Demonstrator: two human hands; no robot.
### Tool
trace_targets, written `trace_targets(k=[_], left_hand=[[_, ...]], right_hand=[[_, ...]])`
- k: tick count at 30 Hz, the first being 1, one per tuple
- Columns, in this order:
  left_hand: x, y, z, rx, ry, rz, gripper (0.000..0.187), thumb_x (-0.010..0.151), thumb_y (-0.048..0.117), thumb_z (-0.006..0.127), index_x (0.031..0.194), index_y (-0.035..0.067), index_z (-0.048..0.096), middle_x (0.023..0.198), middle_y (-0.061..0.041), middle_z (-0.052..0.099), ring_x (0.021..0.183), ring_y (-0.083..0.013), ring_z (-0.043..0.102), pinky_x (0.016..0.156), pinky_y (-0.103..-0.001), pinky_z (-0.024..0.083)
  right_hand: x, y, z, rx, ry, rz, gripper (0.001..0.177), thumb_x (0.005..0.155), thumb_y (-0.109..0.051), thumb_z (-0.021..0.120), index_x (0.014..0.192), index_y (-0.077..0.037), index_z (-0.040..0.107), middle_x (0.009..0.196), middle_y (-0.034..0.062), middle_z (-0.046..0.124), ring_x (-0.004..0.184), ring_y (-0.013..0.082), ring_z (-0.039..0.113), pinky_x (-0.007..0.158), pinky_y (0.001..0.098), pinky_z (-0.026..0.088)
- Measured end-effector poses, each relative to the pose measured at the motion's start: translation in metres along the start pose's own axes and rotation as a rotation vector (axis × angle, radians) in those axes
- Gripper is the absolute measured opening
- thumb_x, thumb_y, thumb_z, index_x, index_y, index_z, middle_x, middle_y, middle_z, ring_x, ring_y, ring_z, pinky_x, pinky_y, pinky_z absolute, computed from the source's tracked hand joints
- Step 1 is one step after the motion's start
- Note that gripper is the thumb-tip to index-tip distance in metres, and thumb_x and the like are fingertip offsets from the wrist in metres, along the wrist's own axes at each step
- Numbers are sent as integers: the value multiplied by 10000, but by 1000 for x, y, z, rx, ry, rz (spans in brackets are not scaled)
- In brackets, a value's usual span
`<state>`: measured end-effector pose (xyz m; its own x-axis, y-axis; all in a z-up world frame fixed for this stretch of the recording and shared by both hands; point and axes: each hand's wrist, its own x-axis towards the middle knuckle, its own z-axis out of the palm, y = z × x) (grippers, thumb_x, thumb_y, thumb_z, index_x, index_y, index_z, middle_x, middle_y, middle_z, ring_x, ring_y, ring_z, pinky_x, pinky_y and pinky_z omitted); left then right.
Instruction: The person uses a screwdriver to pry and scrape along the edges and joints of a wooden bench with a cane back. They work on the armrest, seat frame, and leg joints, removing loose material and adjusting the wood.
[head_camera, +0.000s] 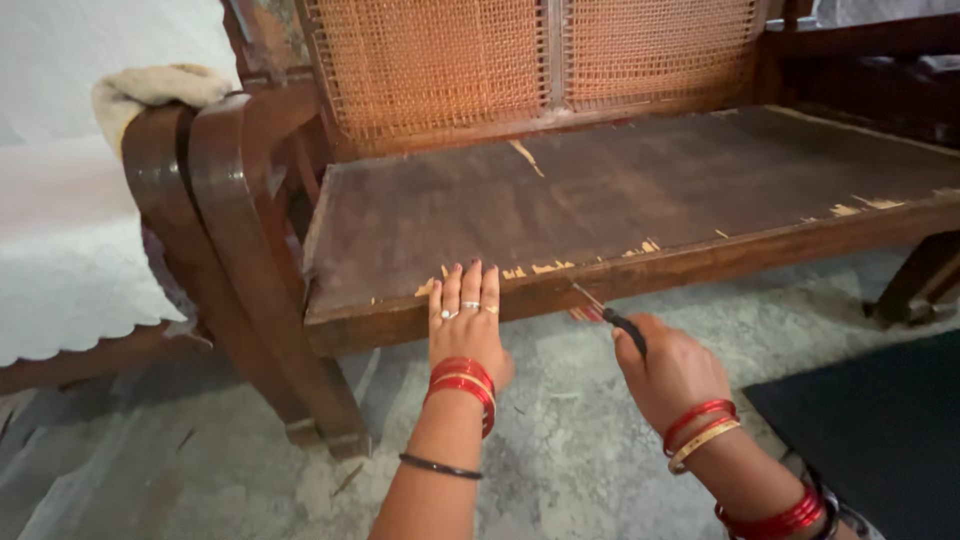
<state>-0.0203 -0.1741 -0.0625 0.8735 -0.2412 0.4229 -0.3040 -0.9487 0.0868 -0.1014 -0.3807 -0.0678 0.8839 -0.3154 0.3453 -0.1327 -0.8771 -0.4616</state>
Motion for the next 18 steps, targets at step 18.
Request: trace_targets(k=[18], left_hand=[[22,20,11,117,50,-76,685,920,154,574,1551,144,309,1675,-87,219,1550,-320,141,1240,-477,78]], right_hand=[[6,-4,8,22,-30,91,302,959,-434,567,1132,-186,582,947,141,763,904,403,713,811,529,538]])
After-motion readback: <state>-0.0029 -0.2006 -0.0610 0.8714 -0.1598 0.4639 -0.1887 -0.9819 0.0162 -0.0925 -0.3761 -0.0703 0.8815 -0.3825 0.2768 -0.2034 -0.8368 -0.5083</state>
